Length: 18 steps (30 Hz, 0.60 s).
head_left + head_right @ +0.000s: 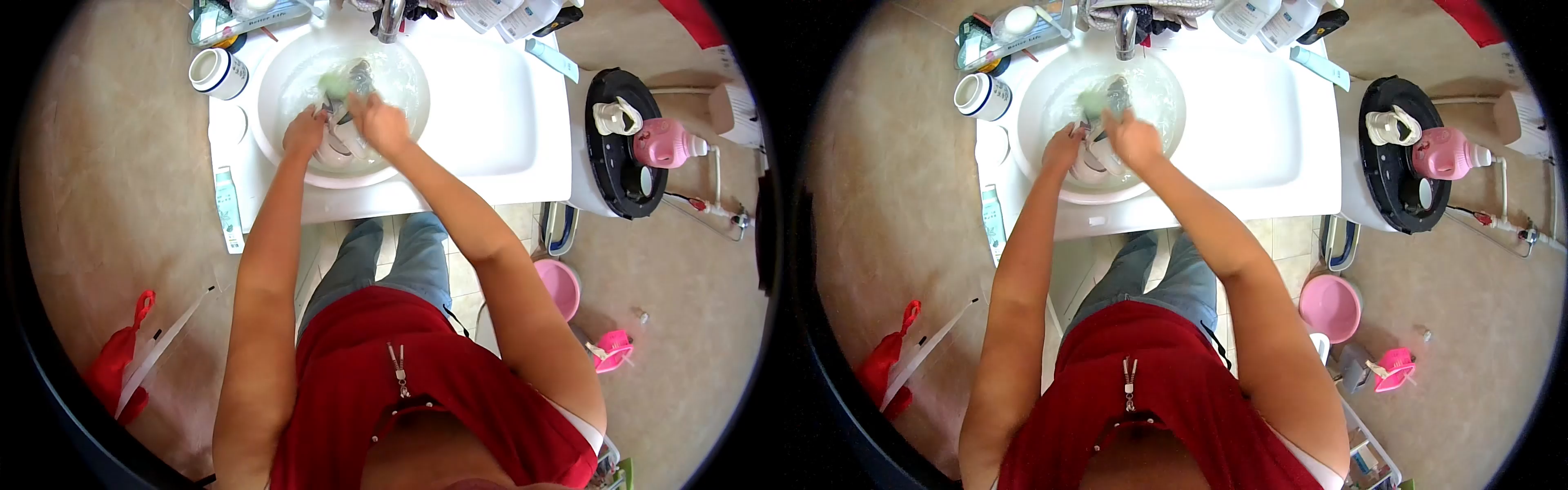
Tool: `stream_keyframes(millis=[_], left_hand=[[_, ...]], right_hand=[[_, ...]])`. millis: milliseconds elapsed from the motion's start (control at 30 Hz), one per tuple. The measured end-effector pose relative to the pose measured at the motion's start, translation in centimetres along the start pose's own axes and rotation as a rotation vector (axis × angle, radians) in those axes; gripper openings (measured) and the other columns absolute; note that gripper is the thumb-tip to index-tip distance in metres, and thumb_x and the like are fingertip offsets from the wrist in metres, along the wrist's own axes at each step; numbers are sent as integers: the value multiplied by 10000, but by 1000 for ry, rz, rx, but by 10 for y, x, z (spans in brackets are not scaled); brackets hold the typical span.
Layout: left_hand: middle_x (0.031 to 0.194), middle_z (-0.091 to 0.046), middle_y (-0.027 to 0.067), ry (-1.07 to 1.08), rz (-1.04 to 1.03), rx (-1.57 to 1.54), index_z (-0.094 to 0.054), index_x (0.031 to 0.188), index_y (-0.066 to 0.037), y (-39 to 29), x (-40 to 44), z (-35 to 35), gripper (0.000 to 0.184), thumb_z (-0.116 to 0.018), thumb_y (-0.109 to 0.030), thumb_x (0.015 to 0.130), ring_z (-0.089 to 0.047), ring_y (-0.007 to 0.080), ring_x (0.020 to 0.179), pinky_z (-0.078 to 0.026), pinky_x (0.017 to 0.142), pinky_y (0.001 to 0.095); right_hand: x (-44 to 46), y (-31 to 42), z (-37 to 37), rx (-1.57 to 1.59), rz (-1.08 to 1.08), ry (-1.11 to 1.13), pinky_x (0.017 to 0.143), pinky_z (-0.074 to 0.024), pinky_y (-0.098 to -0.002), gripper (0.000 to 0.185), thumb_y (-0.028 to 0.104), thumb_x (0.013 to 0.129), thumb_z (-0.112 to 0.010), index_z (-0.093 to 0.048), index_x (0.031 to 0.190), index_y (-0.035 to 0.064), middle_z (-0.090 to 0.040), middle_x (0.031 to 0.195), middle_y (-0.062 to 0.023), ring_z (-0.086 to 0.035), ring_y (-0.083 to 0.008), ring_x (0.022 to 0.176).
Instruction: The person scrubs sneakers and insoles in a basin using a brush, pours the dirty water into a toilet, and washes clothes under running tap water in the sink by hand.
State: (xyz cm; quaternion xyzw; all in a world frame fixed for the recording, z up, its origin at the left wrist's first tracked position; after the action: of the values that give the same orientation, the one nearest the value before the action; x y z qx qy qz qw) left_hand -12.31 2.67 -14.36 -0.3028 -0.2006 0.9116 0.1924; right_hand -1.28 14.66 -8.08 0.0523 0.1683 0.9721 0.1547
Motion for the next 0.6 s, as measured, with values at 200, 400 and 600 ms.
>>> stream_keyframes(millis=[200, 400, 600], left_hand=[[1057, -625, 195, -123, -56, -16, -562, 1173, -57, -3, 0, -4, 442, -472, -383, 888, -592, 355, 989, -454, 842, 437], [1041, -631, 173, -439, -115, 28, -579, 1147, -70, -62, -62, 37, 414, -589, -330, 825, -604, 316, 958, -458, 827, 414], [1304, -428, 181, -422, -432, 178, -542, 1219, -130, -89, -60, 27, 564, -690, -372, 732, -415, 344, 1191, -361, 939, 472]], right_hand=[[11, -22, -1, -165, -67, -85, 516, -508, -385, 334, 199, 876, -489, -545, 1192, 106, -552, 870, -169, -611, -295, 599], [3, -68, 17, 190, -493, -266, 670, -480, -432, 355, 215, 911, -476, -511, 1245, 102, -555, 900, -163, -592, -327, 736], [1, -82, -20, 402, -682, -512, 865, -421, -419, 459, 309, 915, -475, -456, 1296, 55, -508, 1121, -245, -520, -377, 1004]])
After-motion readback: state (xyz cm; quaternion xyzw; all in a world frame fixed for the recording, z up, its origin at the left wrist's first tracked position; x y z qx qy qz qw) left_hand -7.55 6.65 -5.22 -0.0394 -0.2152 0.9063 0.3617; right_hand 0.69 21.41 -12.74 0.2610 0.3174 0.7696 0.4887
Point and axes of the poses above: each hand's wrist, its own x-axis towards the middle knuckle, its own z-axis out of the back of the hand, y = z × x, the point moved 8 cm from there along x, towards the middle knuckle
